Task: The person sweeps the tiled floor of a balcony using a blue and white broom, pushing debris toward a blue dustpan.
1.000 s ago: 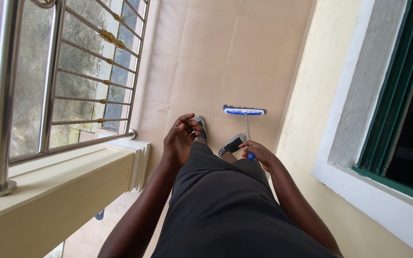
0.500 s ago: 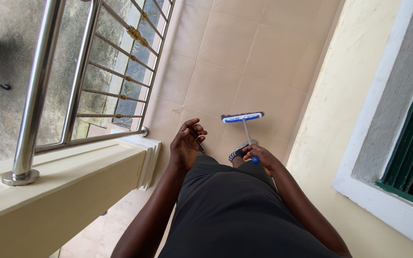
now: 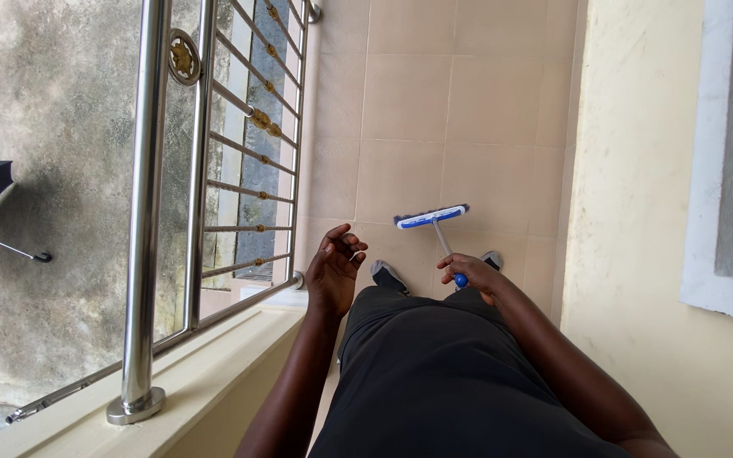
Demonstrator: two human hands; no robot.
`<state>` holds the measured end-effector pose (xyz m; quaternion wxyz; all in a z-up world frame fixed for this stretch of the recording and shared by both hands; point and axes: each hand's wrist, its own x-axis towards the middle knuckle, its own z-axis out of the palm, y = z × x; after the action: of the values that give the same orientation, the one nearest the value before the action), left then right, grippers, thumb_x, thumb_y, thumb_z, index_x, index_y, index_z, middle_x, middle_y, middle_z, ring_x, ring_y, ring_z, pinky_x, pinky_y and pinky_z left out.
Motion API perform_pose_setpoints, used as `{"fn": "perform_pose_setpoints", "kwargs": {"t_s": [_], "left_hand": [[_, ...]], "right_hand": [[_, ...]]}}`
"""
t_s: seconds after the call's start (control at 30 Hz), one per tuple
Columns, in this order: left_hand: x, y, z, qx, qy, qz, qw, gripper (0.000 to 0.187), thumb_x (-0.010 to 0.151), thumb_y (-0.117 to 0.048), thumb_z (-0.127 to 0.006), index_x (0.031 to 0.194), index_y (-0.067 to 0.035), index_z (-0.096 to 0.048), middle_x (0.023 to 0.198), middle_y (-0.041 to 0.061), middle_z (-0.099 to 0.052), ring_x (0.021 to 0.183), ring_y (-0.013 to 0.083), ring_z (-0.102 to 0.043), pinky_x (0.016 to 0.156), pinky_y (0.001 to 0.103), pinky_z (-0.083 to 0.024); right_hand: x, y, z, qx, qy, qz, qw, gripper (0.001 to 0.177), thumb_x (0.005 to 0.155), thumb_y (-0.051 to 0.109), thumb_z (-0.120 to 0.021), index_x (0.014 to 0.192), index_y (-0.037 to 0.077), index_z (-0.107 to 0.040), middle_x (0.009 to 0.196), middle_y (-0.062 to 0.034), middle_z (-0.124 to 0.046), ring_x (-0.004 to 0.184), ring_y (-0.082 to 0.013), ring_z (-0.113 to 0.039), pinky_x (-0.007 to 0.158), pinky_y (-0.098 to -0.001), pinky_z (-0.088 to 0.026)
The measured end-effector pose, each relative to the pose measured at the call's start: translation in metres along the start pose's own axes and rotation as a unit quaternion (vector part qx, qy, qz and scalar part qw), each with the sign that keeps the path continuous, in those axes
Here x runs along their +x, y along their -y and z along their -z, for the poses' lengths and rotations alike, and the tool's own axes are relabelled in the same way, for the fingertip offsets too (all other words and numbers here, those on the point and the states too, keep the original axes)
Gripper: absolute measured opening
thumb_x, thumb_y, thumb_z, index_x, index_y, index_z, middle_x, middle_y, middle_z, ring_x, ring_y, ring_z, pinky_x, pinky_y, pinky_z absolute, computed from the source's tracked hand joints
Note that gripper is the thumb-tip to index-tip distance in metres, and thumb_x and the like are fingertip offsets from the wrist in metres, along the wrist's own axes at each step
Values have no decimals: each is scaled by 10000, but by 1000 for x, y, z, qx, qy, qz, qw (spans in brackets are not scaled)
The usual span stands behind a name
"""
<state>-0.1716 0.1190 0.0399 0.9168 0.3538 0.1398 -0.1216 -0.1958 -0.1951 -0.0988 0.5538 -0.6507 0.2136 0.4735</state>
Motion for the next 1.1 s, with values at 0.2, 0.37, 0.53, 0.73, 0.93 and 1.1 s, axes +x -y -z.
{"fn": "perform_pose_setpoints", "kwargs": {"t_s": [0.2,0.37,0.53,0.73,0.93,1.1], "left_hand": [[6,-36,30,15,23,21,999,447,970,-317,-588,1334,-57,-583,1115,78,-645,1095,229,-634,972,370,-483],[10,-50,39,9,30,32,999,445,967,-321,-594,1328,-61,-586,1113,75,-646,1094,232,-634,966,367,-484],[14,-52,40,-4,13,22,1000,452,958,-326,-597,1326,-64,-587,1112,73,-643,1094,230,-633,967,366,-483],[16,-48,33,-11,-17,3,1000,460,948,-328,-605,1322,-61,-586,1108,79,-649,1084,234,-637,956,366,-486],[14,-40,18,-20,-48,-22,998,461,956,-325,-605,1329,-56,-584,1108,75,-646,1092,235,-635,964,365,-485],[8,-26,13,-25,-98,-35,994,474,945,-340,-603,1326,-58,-584,1100,75,-643,1096,235,-638,969,362,-487]], "right_hand": [[24,24,-42,8,-2,40,999,489,814,325,-602,1252,118,-675,1000,-91,-749,1047,-180,-611,972,-380,-403],[37,38,-59,31,-15,38,999,427,831,266,-636,1210,78,-695,921,-51,-665,932,-146,-603,881,-312,-458],[44,51,-58,40,-7,48,998,389,840,238,-634,1186,70,-699,896,-29,-640,855,-103,-579,802,-250,-464],[53,68,-51,-25,0,5,1000,389,825,229,-636,1190,109,-696,840,-18,-616,757,-113,-549,643,-274,-444],[74,67,-39,-49,32,13,998,380,857,272,-644,1189,94,-701,840,-10,-606,716,-102,-531,535,-243,-402],[99,46,-22,-32,86,-40,995,334,875,243,-663,1187,127,-685,841,-18,-662,681,-106,-555,514,-251,-384]]}}
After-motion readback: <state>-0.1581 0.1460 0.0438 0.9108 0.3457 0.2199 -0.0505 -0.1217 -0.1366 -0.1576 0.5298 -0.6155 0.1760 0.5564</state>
